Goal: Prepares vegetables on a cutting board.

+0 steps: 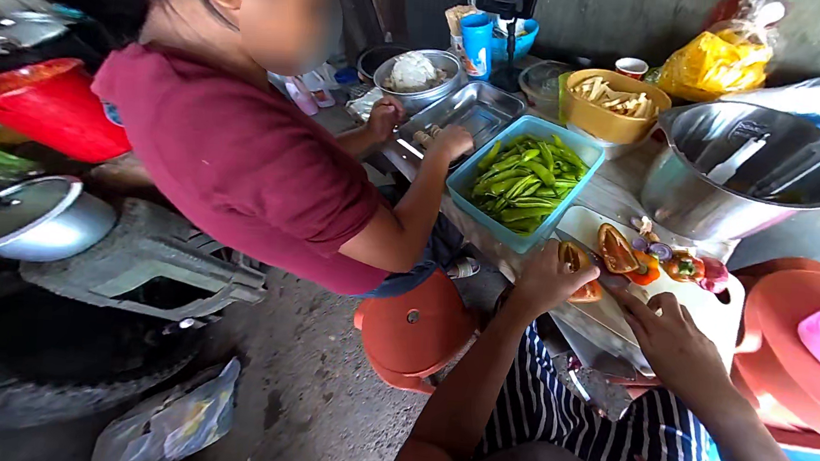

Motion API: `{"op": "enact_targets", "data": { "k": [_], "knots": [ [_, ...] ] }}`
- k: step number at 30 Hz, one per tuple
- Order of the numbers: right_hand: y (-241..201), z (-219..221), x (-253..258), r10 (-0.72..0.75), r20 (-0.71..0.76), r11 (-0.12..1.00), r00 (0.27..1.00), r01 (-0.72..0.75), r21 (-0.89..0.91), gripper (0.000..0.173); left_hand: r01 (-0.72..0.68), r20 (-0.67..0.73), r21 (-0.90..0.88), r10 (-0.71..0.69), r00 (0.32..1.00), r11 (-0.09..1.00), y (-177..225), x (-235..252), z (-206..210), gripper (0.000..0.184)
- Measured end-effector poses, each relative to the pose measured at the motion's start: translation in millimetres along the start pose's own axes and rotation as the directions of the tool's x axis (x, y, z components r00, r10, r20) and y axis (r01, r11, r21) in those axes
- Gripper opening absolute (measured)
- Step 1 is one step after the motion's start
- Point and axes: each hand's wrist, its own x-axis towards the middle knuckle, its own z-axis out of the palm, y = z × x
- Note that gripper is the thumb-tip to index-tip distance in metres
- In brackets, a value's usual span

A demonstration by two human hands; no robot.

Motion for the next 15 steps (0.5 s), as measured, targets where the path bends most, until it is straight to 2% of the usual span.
{"op": "enact_targets", "data": {
  "k": [2,5,8,11,13,15],
  "knots": [
    [0,2,1,-0.028,-0.041,0.999,0.999,0.028,-0.020,0.042,-0.018,0.003,-0.198,0.019,1.000,0.980,-4,-1,1,0.051],
    [5,2,2,-0.082,-0.120,0.996,0.989,0.086,0.022,0.036,-0.022,-0.025,-0.463,0.011,1.000,0.886,-6,-2,6,0.038],
    [8,-5,7,-0.166,-0.314,0.974,0.935,0.204,0.093,0.031,-0.059,-0.076,-0.561,0.020,0.997,0.825,-2,1,7,0.032],
    [10,-14,17,-0.212,-0.461,0.942,0.861,0.306,0.138,0.034,-0.138,-0.162,-0.459,0.070,0.984,0.878,6,8,10,0.036],
    [10,-21,23,-0.210,-0.528,0.926,0.823,0.341,0.163,0.033,-0.223,-0.229,-0.284,0.160,0.960,0.932,12,13,14,0.035],
    [9,-29,30,-0.195,-0.567,0.909,0.800,0.364,0.201,0.028,-0.338,-0.281,-0.077,0.305,0.910,0.938,16,18,15,0.031]
  ]
}}
